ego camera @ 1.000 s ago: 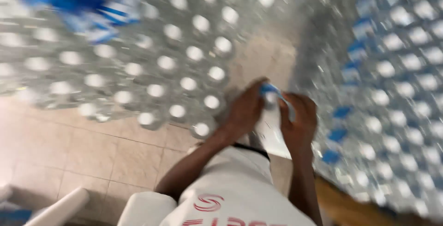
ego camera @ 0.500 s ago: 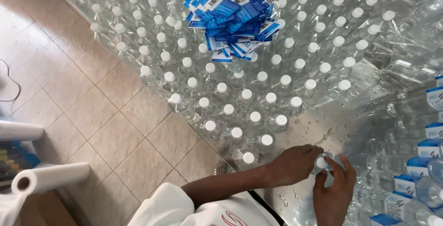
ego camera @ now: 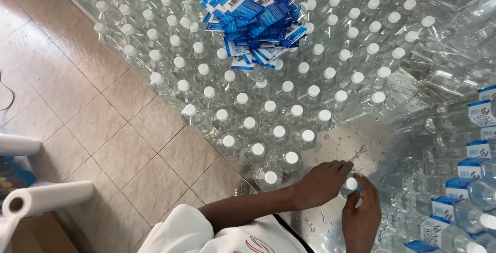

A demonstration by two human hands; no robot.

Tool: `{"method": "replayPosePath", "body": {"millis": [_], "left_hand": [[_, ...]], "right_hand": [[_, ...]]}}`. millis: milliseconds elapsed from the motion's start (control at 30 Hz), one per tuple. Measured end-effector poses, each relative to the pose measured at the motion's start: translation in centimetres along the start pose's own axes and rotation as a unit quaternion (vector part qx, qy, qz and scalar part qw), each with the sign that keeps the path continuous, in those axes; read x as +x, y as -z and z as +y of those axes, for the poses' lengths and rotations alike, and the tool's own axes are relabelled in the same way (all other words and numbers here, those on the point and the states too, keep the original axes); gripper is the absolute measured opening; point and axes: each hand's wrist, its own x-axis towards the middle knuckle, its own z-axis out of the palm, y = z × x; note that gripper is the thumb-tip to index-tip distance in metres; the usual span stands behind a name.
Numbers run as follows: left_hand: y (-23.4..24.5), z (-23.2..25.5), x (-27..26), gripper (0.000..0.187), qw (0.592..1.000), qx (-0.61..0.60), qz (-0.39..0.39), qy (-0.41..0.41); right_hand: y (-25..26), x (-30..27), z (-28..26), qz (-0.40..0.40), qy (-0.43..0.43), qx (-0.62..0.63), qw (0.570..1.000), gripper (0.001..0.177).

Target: Manually applying blue labels to the necks of water bottles and stacking them on a table.

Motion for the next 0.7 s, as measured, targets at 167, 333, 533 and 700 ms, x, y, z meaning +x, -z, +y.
{"method": "replayPosePath", "body": {"millis": [167, 333, 533, 700], "left_hand": [[2.4, 1.2, -0.1, 0.071, 0.991, -0.059, -0.084, 0.082], [2.5, 1.2, -0.2, 0.069, 0.991, -0.066, -0.079, 0.082], [4.0, 2.5, -1.3, 0.07, 0.979, -0.167, -0.077, 0.089], [5.1, 3.0, -1.8, 0.068, 0.973, -0.206, -0.056, 0.093]], "right_hand": [[0.1, -0.4, 0.0, -0.007, -0.013, -0.007, 1.0, 0.039], [0.1, -0.3, -0.4, -0.024, -0.036, 0.011, 0.999, 0.041], [0.1, -0.6, -0.6, -0.058, -0.076, 0.031, 0.995, 0.048], [0.4, -0.1, -2.5, -0.084, -0.102, 0.026, 0.991, 0.055]]}}
